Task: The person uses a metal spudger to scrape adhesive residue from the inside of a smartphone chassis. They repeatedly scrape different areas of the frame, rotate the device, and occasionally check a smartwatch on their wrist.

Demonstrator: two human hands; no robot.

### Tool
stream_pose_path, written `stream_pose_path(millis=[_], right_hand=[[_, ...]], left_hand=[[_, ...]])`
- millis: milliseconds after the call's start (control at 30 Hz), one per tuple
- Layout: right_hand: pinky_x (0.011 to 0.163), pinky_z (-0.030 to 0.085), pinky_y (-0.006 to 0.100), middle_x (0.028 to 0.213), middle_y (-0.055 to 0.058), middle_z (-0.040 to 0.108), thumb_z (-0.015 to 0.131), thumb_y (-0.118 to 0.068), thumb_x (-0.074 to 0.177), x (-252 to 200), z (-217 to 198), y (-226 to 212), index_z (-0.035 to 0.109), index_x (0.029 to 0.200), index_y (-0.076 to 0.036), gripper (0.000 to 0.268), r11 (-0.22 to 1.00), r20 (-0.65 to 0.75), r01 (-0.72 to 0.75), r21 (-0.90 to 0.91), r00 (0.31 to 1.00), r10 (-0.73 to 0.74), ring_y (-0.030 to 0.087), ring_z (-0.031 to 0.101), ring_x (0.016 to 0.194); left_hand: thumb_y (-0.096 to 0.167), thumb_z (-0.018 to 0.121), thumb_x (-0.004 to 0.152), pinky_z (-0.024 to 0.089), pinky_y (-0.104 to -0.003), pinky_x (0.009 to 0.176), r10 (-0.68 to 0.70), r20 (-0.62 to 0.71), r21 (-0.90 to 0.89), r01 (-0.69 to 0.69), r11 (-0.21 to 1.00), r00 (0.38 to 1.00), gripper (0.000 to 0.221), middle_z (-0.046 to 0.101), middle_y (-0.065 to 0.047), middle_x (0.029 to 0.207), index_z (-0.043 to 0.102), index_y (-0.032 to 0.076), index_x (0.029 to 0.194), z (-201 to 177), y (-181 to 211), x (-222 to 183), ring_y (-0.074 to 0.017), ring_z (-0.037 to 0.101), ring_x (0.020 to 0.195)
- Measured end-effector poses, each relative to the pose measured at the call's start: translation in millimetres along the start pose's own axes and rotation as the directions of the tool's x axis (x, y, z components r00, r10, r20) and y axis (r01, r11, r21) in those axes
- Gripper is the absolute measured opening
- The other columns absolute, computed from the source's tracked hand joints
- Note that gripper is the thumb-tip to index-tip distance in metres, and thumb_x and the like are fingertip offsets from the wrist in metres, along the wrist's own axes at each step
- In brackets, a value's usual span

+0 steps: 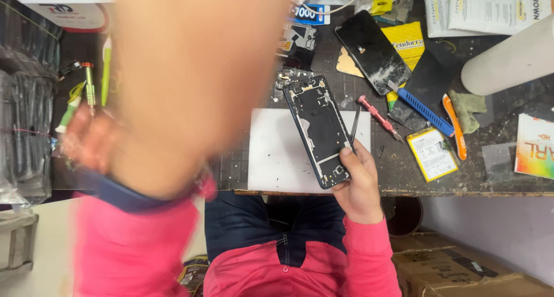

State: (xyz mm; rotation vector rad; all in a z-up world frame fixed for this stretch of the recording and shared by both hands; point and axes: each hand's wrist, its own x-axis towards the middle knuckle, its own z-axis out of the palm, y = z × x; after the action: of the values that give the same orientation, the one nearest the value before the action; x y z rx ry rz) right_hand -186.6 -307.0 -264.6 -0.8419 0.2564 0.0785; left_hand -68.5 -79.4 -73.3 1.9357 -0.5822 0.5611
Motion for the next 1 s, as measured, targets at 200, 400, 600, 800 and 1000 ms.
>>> stream_pose_path(millis=[200, 400, 600, 800, 1000], right_hand=[[0.084, 0.06, 0.031, 0.12, 0.016, 0.069, 0.059, -0.019, 0.102, -1.6, 4.1, -2.3, 0.051, 0.139, 0.009, 0.047, 1.0, 0.034, 0.014, -0.013, 0.999, -0.013, 0.019, 0.072, 0.099], [0.095, 0.055, 0.032, 0.124, 0.013, 0.067, 0.065, -0.022, 0.101, -3.2, -6.4, 4.6, 0.051, 0.14, 0.007, 0.051, 0.998, 0.081, 0.046, -0.049, 0.996, -0.042, 0.018, 0.068, 0.109], [0.057, 0.049, 0.023, 0.095, 0.006, 0.065, 0.05, -0.046, 0.106, -3.5, -6.7, 8.4, 0.056, 0.124, 0.003, 0.052, 0.999, 0.103, 0.016, -0.045, 0.995, -0.011, 0.01, 0.062, 0.073], [0.054, 0.023, 0.021, 0.079, -0.005, 0.032, 0.048, -0.036, 0.111, -1.2, 3.2, 5.7, 0.05, 0.122, -0.004, 0.034, 0.993, 0.023, 0.073, 0.089, 0.997, -0.075, 0.005, 0.027, 0.065], [0.053, 0.024, 0.023, 0.076, -0.004, 0.034, 0.053, -0.011, 0.109, -4.2, 16.0, 7.7, 0.047, 0.119, -0.004, 0.014, 0.983, -0.007, 0.179, -0.047, 0.984, -0.179, 0.006, 0.028, 0.063]], left_hand=[[0.005, 0.066, 0.102, 0.044, -0.039, 0.112, -0.544, -0.041, -0.63, 0.401, 0.665, 0.838, 0.056, 0.04, -0.014, 0.148, 0.032, 0.004, 0.147, 83.2, -8.3, -122.2, -0.0236, 0.046, 0.132], [0.006, 0.068, 0.099, 0.051, -0.032, 0.104, -0.618, 0.304, -0.77, 0.569, 0.289, 0.725, 0.039, 0.064, -0.011, 0.127, 0.053, -0.002, 0.135, 108.0, -24.3, -172.9, -0.016, 0.062, 0.118], [0.005, 0.075, 0.093, 0.058, -0.025, 0.077, -0.624, 0.418, -0.632, 0.705, 0.322, 0.66, 0.019, 0.076, -0.005, 0.099, 0.072, -0.004, 0.109, 99.0, -31.8, -151.2, -0.0101, 0.07, 0.086], [0.003, 0.079, 0.094, 0.057, -0.024, 0.079, -0.634, 0.249, -0.657, 0.609, 0.445, 0.732, 0.016, 0.076, -0.003, 0.1, 0.074, -0.002, 0.108, 96.6, -45.7, -147.9, -0.0082, 0.069, 0.088], [0.002, 0.081, 0.093, 0.055, -0.024, 0.082, -0.639, 0.133, -0.649, 0.554, 0.522, 0.757, 0.016, 0.074, -0.001, 0.101, 0.073, -0.001, 0.108, 97.7, -54.4, -155.7, -0.0083, 0.066, 0.089]])
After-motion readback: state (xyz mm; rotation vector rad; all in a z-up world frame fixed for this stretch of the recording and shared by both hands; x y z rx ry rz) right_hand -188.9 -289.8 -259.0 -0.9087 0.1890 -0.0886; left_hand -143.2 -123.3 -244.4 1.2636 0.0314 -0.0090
